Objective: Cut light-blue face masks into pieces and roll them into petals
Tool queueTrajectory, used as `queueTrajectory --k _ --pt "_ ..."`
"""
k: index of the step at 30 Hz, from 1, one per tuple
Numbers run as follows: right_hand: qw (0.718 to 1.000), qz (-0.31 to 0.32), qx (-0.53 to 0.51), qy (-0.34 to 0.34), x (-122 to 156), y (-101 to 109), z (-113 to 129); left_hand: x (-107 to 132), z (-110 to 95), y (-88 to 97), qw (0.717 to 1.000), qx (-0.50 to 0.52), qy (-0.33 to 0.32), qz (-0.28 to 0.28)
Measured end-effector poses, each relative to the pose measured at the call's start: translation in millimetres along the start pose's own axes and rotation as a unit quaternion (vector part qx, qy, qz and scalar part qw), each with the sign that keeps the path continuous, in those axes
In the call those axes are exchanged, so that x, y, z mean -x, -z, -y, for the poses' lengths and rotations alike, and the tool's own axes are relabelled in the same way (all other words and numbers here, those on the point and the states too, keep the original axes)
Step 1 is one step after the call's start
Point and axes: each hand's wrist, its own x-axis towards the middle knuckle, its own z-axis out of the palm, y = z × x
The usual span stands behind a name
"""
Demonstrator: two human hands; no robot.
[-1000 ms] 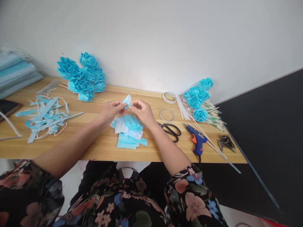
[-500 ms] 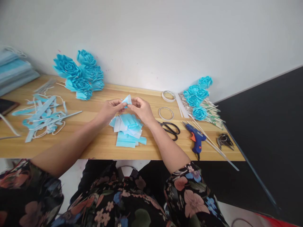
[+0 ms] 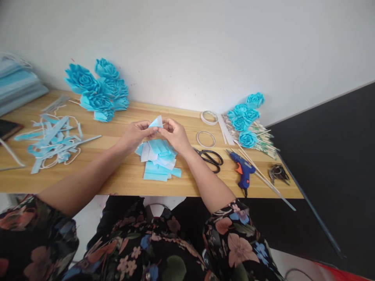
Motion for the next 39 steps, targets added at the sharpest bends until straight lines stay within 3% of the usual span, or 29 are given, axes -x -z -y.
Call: queueTrajectory --k 10,18,32,39 --pt "0.999 0.013 -0.036 -0.003 -0.4 0.6 3.2 -2.3 4.4 1.8 0.999 0.016 0.041 -0.018" --pt "0.999 -0.022 0.039 0.024 -1.3 2.8 -1.9 -1.4 5.0 0.8 0.996 -0.084 -0.010 -0.001" --pt "0.999 -0.037 0.009 0.039 -1.7 3.1 1.0 -2.6 2.6 0.5 0.994 -0.096 -0.001 0.053" --pt "0.986 -0.071 0.107 0.104 1.3 5.2 8.4 -1.5 1.4 -0.1 0.995 -0.074 0.008 0.060"
